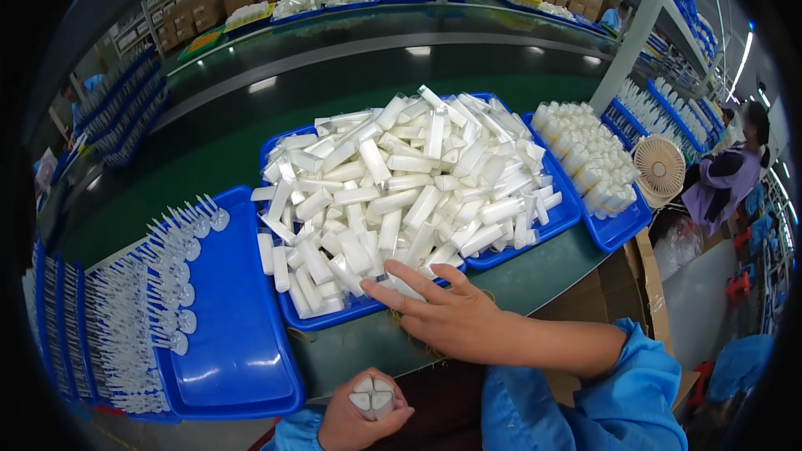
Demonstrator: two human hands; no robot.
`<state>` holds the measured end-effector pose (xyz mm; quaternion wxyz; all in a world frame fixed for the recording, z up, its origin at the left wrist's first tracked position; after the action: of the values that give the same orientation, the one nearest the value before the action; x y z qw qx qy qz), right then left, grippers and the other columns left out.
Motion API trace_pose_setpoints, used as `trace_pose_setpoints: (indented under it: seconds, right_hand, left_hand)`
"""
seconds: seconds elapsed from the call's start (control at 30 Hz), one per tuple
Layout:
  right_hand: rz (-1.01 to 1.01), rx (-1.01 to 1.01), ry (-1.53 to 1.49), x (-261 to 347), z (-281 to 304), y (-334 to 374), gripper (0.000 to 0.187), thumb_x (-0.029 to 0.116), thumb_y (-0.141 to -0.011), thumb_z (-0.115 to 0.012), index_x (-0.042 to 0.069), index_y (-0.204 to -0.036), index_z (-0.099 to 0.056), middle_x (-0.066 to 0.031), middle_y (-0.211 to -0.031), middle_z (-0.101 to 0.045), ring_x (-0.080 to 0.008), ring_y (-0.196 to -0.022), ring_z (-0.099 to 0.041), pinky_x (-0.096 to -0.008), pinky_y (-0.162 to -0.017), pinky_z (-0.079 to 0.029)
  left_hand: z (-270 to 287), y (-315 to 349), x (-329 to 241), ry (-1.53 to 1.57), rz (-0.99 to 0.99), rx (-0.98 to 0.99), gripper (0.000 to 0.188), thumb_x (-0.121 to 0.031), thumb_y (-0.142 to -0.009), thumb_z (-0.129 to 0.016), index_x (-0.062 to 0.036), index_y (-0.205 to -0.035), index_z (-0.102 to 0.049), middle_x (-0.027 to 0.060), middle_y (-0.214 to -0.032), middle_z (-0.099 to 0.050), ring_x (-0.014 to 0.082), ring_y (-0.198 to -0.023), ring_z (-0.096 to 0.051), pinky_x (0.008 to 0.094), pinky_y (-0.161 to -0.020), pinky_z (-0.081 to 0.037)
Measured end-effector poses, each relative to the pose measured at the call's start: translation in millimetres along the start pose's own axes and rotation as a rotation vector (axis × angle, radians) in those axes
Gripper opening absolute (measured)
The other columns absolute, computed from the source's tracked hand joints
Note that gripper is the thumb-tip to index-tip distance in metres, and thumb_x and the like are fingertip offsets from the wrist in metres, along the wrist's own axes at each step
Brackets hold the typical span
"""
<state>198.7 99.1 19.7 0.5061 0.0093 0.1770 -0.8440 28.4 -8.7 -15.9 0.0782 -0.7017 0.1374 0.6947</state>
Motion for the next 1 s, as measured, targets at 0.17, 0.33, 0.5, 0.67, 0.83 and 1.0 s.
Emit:
trace_pose_setpoints:
  seconds: [0.17,0.33,0.5,0.67,0.83,1.0]
  right_hand:
    - [-0.049,-0.152,0.008,-4,15,-5,0.004,0.018,-0.071,-0.06,0.014,-0.069,-0.059,0.0002,-0.136,-0.043,-0.0214,-0.124,-0.039,-0.041,-0.09,-0.023]
    - [-0.149,-0.124,-0.287,-13,41,-17,0.003,0.016,-0.072,-0.062,0.014,-0.071,-0.06,-0.0013,-0.132,-0.047,-0.0272,-0.124,-0.038,-0.0432,-0.086,-0.025]
    - [-0.152,-0.073,-0.588,-12,39,-18,0.009,0.018,-0.072,-0.068,0.014,-0.077,-0.061,-0.0032,-0.121,-0.053,-0.0283,-0.116,-0.042,-0.0425,-0.083,-0.029]
    - [-0.319,0.052,-2.436,-21,14,6,0.021,0.026,-0.091,-0.05,0.007,-0.09,-0.058,-0.0124,-0.09,-0.058,-0.0278,-0.098,-0.054,-0.0394,-0.082,-0.037]
    - [-0.198,-0.084,-2.505,-32,31,2,0.039,0.024,-0.095,-0.042,-0.002,-0.123,-0.047,-0.0066,-0.067,-0.051,-0.0196,-0.069,-0.056,-0.0314,-0.071,-0.042]
    - [-0.373,0.071,-1.545,-20,66,2,0.033,0.011,-0.083,-0.064,0.001,-0.114,-0.057,-0.0017,-0.065,-0.051,-0.0142,-0.069,-0.053,-0.0285,-0.066,-0.04]
  left_hand:
    - [-1,-8,12,0.002,-0.13,-0.227,0.038,-0.002,-0.071,-0.07,-0.0045,-0.102,-0.048,0.0038,-0.074,-0.056,0.0093,-0.064,-0.052,0.0241,-0.06,-0.045]
    - [3,-23,-18,0.46,0.006,-0.31,0.023,0.01,-0.073,-0.062,0.0006,-0.088,-0.047,0.0162,-0.121,-0.043,0.021,-0.079,-0.063,0.0244,-0.056,-0.051]
    - [2,-23,-23,0.903,0.0,-0.076,0.028,0.01,-0.071,-0.064,-0.0002,-0.091,-0.047,0.0151,-0.115,-0.045,0.0221,-0.076,-0.062,0.0253,-0.052,-0.05]
    - [-3,-14,-12,1.005,-0.141,0.476,0.055,0.006,-0.069,-0.068,-0.0038,-0.116,-0.041,0.0099,-0.085,-0.054,0.0157,-0.068,-0.055,0.0263,-0.059,-0.046]
    - [-9,-23,-24,0.086,-0.308,-0.104,0.091,0.007,-0.069,-0.069,-0.0053,-0.139,-0.013,0.0084,-0.084,-0.054,0.0143,-0.068,-0.054,0.0251,-0.064,-0.046]
    - [-7,-21,-27,0.083,-0.207,-0.251,0.11,0.007,-0.069,-0.07,-0.007,-0.142,0.011,0.0096,-0.091,-0.055,0.0157,-0.082,-0.056,0.0278,-0.076,-0.045]
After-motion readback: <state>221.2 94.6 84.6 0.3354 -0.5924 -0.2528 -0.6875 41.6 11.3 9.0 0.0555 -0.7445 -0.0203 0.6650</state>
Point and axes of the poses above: each hand's wrist, its own y-axis away from the middle knuckle, its own z-axis out of the back of the hand, x = y × z, the point moved 1 cm from there along -y, towards the middle knuckle
